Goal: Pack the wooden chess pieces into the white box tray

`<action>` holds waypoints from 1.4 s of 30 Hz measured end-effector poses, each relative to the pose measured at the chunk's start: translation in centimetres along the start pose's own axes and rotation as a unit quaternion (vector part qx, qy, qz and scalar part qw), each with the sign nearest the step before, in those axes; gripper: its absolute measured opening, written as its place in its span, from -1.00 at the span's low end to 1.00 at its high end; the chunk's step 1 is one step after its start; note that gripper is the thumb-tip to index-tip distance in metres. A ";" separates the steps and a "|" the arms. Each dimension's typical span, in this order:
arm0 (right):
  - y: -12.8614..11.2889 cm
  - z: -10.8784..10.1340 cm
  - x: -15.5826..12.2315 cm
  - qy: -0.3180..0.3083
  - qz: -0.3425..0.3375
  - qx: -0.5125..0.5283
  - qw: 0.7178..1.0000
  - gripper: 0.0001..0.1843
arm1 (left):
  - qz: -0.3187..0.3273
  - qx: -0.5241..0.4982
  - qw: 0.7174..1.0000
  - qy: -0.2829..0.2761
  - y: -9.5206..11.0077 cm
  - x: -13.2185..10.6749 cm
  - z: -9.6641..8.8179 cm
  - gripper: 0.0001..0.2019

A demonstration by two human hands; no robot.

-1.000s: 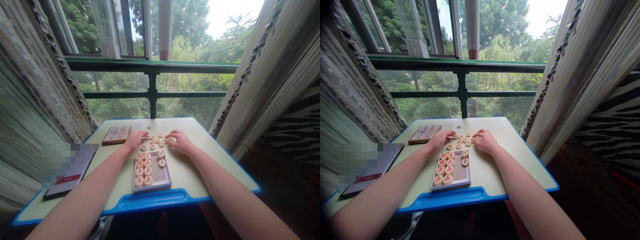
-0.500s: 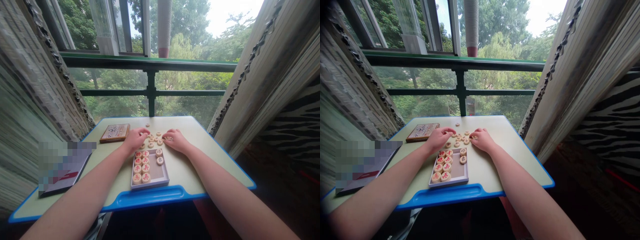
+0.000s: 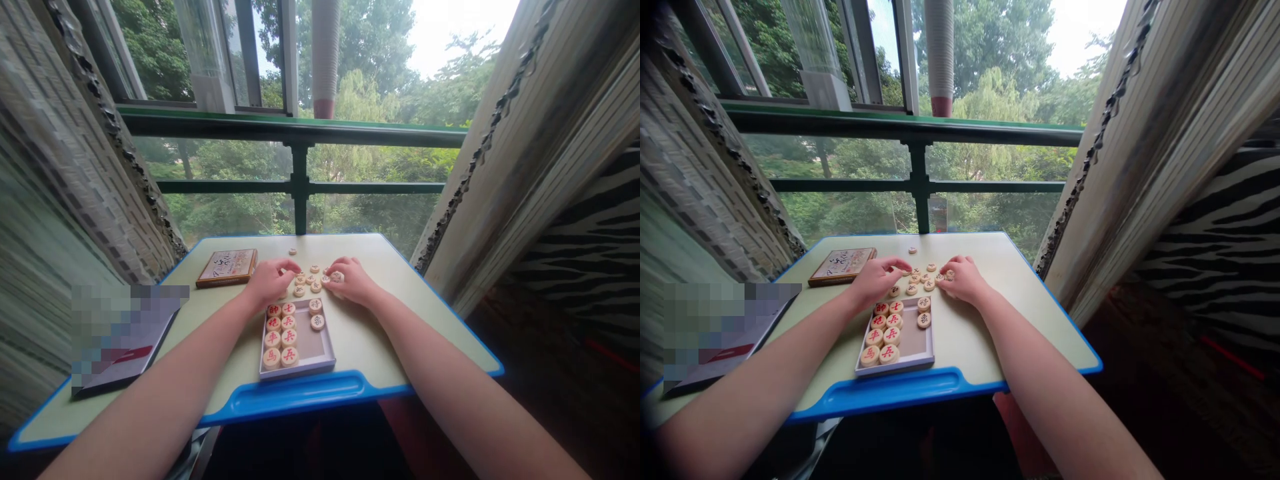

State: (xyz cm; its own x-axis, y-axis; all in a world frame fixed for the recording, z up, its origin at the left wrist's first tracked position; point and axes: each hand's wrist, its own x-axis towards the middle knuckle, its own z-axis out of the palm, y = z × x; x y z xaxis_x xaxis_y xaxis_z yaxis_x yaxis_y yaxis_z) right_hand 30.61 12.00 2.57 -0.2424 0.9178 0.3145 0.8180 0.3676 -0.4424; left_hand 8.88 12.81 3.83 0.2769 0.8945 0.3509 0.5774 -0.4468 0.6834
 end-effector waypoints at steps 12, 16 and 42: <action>-3.4 -4.2 -2.2 -0.189 -0.045 0.114 0.974 -0.68 | 0.066 0.036 0.995 -0.064 1.9 -0.7 -1.2 -0.75; -3.9 -3.8 -2.5 -0.208 -0.069 0.094 0.971 -0.71 | 0.133 0.025 0.980 -0.145 2.4 -0.8 -1.7 -0.80; -4.8 -3.1 -3.2 -0.219 -0.076 0.067 0.970 -0.72 | 0.185 0.076 0.947 -0.250 3.0 -1.6 -1.0 -0.80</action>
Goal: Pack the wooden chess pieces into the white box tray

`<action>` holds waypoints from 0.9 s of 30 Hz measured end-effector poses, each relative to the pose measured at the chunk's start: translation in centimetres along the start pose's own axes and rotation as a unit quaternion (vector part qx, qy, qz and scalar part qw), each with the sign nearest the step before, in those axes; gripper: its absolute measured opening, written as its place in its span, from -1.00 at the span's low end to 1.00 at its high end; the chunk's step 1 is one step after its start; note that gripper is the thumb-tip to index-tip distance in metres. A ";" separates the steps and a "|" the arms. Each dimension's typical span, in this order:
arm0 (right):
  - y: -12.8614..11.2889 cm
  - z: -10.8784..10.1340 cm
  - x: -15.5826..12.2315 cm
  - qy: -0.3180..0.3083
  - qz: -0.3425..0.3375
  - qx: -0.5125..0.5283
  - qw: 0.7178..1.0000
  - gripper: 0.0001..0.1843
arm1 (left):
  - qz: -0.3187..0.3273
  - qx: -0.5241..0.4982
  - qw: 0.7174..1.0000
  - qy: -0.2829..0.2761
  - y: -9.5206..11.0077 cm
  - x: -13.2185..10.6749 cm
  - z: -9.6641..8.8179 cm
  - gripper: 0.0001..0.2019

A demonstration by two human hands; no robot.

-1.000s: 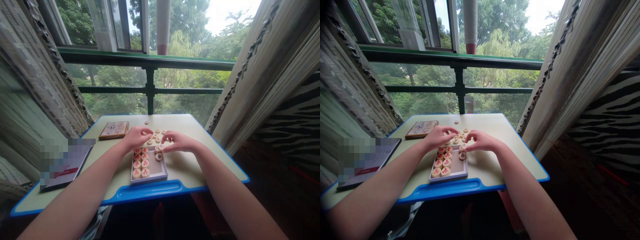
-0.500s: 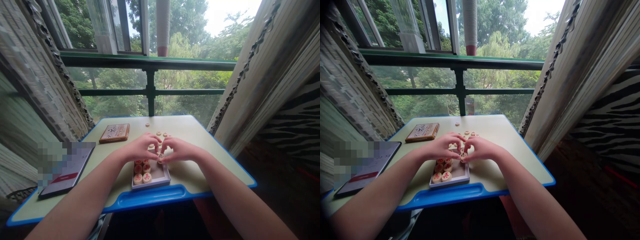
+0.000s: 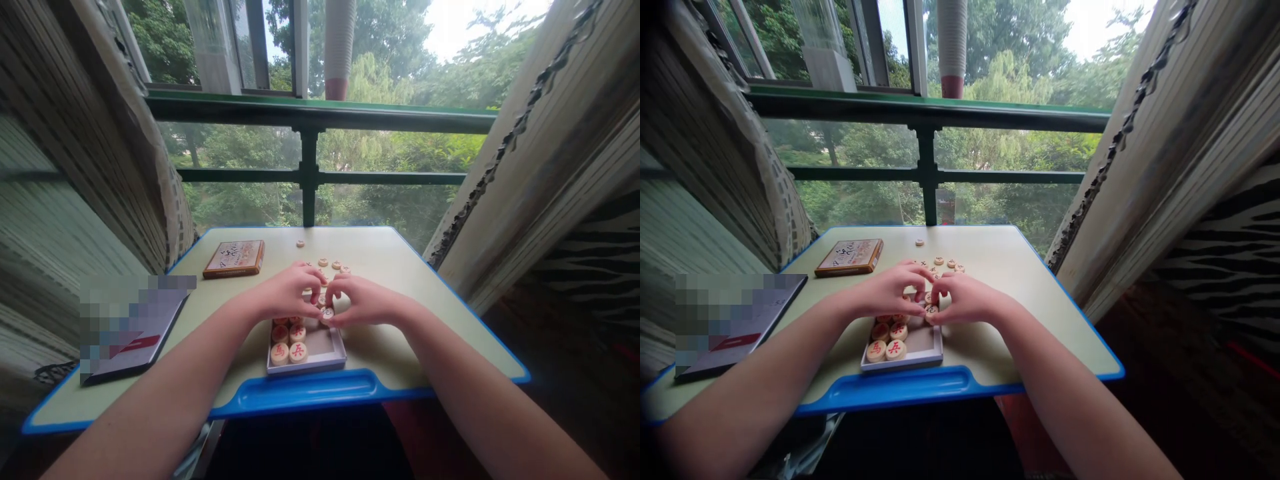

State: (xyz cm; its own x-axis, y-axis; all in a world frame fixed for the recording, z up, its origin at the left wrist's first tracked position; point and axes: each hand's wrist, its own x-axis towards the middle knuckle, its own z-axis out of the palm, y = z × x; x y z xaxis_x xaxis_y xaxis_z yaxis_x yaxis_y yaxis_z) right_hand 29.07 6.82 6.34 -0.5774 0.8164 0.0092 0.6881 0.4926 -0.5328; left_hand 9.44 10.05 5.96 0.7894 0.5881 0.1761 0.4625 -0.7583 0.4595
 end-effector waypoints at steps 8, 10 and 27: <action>-0.3 -0.1 -0.1 0.000 -0.008 0.010 1.000 -0.79 | -0.002 -0.018 1.000 0.000 -0.3 0.0 0.1 -0.81; -0.4 -0.2 -0.1 -0.001 -0.011 0.021 1.000 -0.79 | 0.000 -0.015 1.000 -0.002 -0.4 0.0 0.1 -0.80; 0.7 -0.7 0.5 0.075 0.081 0.155 0.982 -0.81 | -0.033 -0.035 0.999 0.006 -0.6 -0.1 -0.1 -0.83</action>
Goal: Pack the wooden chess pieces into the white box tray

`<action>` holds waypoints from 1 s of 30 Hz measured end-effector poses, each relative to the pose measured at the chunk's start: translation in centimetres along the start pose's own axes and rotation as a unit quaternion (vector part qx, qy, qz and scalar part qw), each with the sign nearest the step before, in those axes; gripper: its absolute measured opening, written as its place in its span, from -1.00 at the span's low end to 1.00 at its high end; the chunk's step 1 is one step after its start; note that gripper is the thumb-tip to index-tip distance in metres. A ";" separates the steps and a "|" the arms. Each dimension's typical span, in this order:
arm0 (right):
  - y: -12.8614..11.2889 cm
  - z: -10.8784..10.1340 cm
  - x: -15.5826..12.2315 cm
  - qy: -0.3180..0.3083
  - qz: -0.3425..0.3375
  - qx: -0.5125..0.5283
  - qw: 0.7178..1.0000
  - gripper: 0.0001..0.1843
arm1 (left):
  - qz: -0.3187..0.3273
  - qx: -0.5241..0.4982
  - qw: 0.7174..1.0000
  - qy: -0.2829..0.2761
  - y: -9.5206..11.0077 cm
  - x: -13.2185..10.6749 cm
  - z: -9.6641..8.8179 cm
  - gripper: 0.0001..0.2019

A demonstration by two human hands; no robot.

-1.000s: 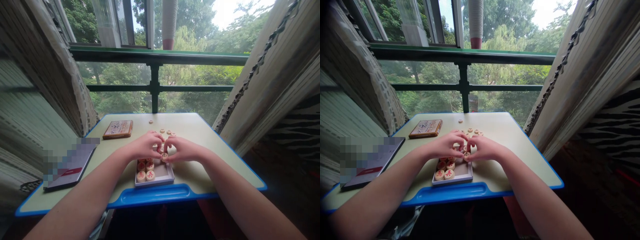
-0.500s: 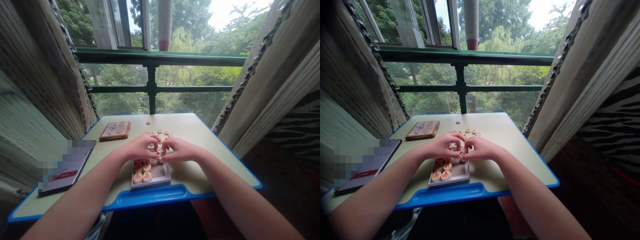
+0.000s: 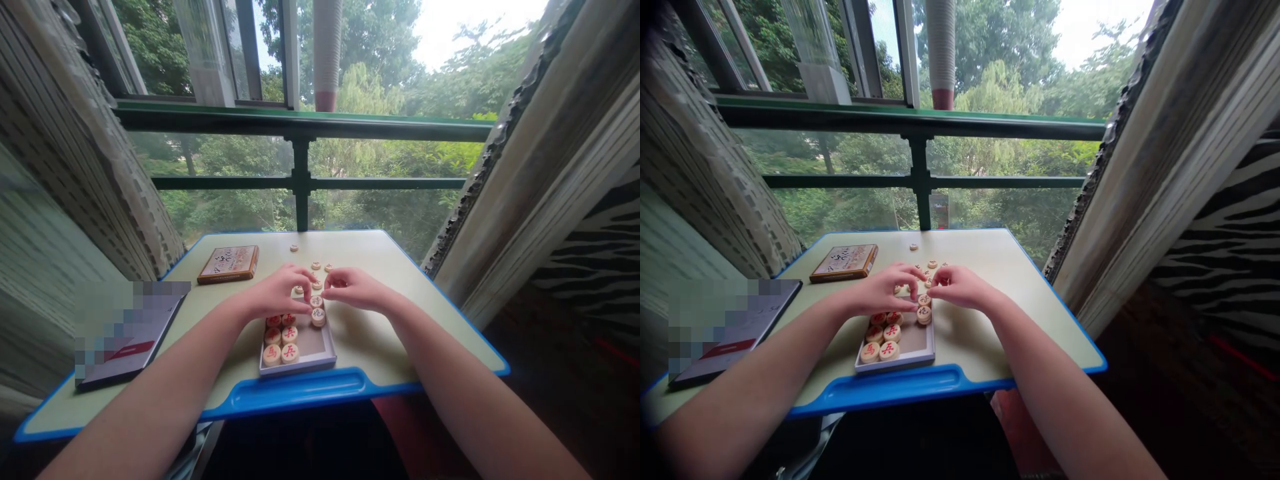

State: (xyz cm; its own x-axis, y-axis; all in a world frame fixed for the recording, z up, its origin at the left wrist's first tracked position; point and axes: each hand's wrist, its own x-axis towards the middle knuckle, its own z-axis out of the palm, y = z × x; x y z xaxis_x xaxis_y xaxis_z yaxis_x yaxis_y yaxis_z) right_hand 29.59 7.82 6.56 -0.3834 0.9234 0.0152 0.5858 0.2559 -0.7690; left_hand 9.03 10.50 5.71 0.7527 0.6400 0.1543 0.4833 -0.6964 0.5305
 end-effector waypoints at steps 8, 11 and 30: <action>0.5 -0.5 0.4 0.096 0.020 0.027 0.995 -0.83 | 0.015 -0.005 1.000 -0.002 0.0 -0.1 0.1 -0.82; 0.5 -0.5 0.4 0.118 0.025 0.053 0.991 -0.84 | 0.009 -0.008 1.000 0.008 0.0 -0.1 -0.2 -0.78; 4.1 -0.7 2.1 0.160 0.074 -0.195 0.965 -0.67 | -0.173 0.091 0.966 0.168 -5.4 0.8 -0.2 -0.63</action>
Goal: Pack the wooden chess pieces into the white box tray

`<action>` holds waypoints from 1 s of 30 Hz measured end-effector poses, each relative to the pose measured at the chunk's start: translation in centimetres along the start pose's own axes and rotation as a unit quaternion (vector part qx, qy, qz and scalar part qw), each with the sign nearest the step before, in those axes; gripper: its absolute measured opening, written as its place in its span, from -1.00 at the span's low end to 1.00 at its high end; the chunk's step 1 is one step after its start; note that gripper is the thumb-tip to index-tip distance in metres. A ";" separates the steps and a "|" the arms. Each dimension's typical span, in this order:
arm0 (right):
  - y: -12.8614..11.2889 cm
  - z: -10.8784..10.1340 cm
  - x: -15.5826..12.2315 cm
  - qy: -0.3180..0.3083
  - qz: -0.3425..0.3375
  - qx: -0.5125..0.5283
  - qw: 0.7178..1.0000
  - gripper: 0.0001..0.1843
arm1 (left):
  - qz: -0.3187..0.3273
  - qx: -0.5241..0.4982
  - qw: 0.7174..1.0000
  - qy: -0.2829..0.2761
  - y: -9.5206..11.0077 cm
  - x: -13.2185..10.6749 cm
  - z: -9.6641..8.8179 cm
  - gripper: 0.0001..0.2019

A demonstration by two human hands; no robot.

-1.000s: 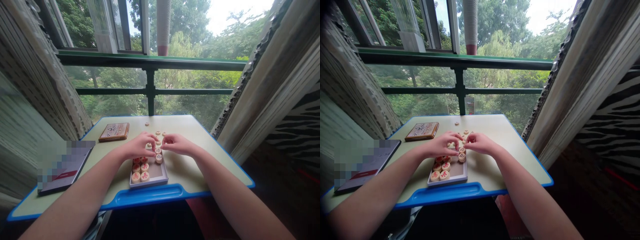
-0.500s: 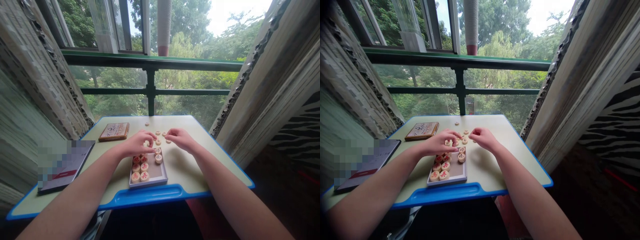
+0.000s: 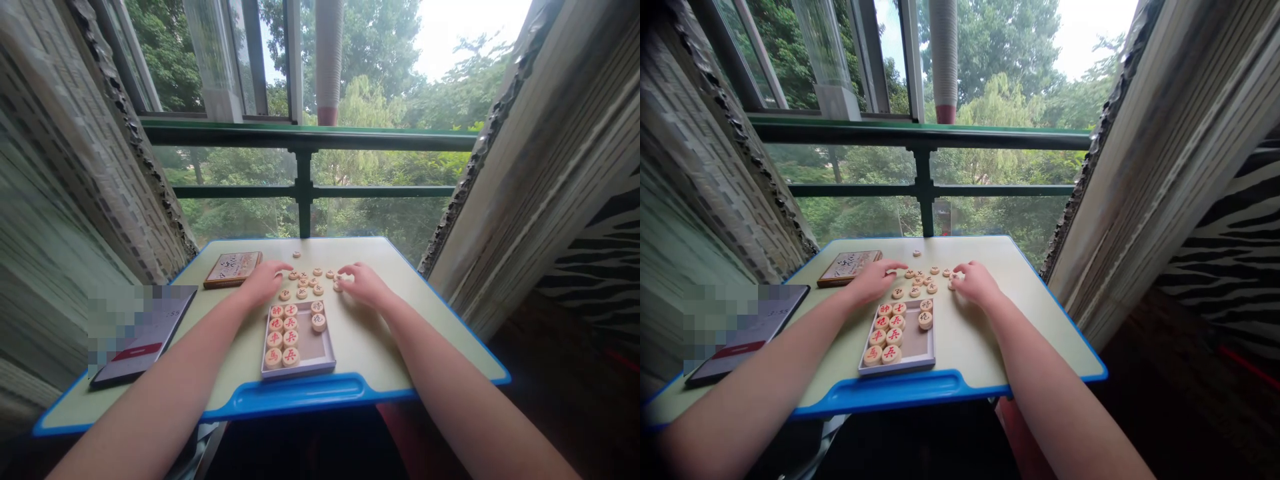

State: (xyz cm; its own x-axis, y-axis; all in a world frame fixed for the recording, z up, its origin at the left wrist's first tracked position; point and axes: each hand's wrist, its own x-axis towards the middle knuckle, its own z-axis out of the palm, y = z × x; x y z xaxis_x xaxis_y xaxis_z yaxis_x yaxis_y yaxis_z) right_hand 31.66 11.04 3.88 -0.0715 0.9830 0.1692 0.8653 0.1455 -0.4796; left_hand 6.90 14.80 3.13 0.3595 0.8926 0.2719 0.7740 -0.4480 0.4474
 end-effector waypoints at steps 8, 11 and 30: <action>-0.5 0.0 -0.2 -0.071 -0.037 0.022 0.997 -0.55 | -0.015 -0.030 0.999 -0.032 -0.6 0.4 1.3 -0.61; -0.5 0.5 0.0 -0.072 -0.038 0.047 0.996 -0.56 | -0.029 -0.047 0.998 -0.024 -0.6 0.5 1.3 -0.61; -0.1 1.4 0.6 -0.017 -0.092 0.029 0.995 -0.71 | -0.012 -0.015 0.999 -0.032 -0.7 0.3 1.0 -0.75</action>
State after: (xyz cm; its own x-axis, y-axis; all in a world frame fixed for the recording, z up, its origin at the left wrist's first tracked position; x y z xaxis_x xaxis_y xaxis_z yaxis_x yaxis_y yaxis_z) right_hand 30.83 11.74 2.86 -0.2435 0.9422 0.2300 0.8060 0.3285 -0.4924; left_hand 7.00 15.40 2.09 0.3744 0.9038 0.2072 0.7667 -0.4274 0.4790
